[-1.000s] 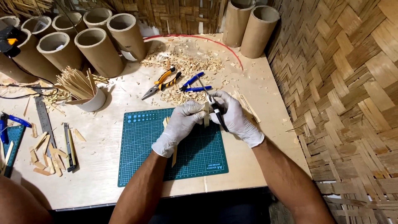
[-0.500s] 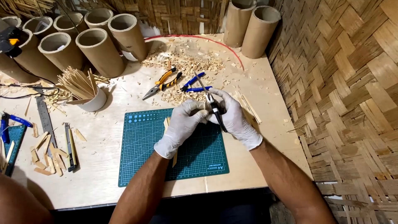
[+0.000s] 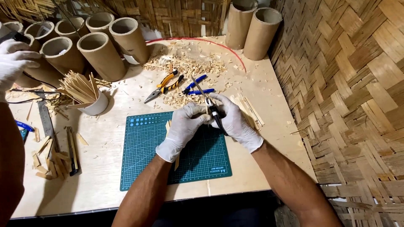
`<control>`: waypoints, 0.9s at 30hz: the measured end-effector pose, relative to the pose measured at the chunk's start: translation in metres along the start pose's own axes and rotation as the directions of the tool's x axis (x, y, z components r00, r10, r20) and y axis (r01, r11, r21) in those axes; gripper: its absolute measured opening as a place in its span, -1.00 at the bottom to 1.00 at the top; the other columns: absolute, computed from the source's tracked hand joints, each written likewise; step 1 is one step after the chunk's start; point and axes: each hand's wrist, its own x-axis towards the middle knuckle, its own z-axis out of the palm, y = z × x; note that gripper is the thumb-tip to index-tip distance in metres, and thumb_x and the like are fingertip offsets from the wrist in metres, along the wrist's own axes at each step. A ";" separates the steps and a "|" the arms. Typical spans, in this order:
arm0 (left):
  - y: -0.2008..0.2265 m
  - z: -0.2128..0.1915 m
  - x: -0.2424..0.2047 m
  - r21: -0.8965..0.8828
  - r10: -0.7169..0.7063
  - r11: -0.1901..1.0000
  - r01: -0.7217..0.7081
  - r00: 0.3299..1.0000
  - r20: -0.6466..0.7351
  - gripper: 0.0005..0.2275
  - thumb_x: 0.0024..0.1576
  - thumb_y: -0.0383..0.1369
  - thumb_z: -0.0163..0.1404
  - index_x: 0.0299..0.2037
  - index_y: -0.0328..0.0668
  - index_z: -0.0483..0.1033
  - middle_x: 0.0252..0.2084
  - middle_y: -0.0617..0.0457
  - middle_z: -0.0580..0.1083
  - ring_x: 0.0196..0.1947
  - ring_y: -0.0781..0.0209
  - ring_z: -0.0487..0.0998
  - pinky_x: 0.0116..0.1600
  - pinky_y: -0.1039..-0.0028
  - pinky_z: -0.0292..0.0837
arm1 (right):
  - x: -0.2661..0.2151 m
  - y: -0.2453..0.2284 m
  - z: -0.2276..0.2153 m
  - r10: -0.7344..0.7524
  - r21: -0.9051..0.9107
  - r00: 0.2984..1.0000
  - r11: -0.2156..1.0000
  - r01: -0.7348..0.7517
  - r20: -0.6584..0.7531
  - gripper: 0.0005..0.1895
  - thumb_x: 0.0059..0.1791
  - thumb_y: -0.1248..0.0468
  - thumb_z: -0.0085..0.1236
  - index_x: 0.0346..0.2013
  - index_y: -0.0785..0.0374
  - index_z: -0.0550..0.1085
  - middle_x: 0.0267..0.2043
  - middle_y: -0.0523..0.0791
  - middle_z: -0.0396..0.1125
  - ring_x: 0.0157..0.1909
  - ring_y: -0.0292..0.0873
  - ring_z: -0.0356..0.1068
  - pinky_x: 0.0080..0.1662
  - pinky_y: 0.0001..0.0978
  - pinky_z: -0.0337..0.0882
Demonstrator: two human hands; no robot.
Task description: Two people are handcrafting items by cutting wooden sticks to size and gluing them onto cardboard tubes.
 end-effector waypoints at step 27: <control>-0.044 0.008 0.008 -0.101 -0.165 0.982 0.158 0.984 -0.068 -0.87 0.02 -0.23 0.35 -0.41 -0.03 0.72 -0.58 0.16 0.54 -0.49 0.41 0.48 -0.28 0.58 0.42 | 0.005 0.011 -0.001 0.033 -0.043 0.995 0.998 -0.037 -0.091 -0.16 -0.34 0.38 0.57 0.22 0.21 0.46 -0.37 -0.05 0.48 -0.36 -0.28 0.48 -0.33 -0.56 0.54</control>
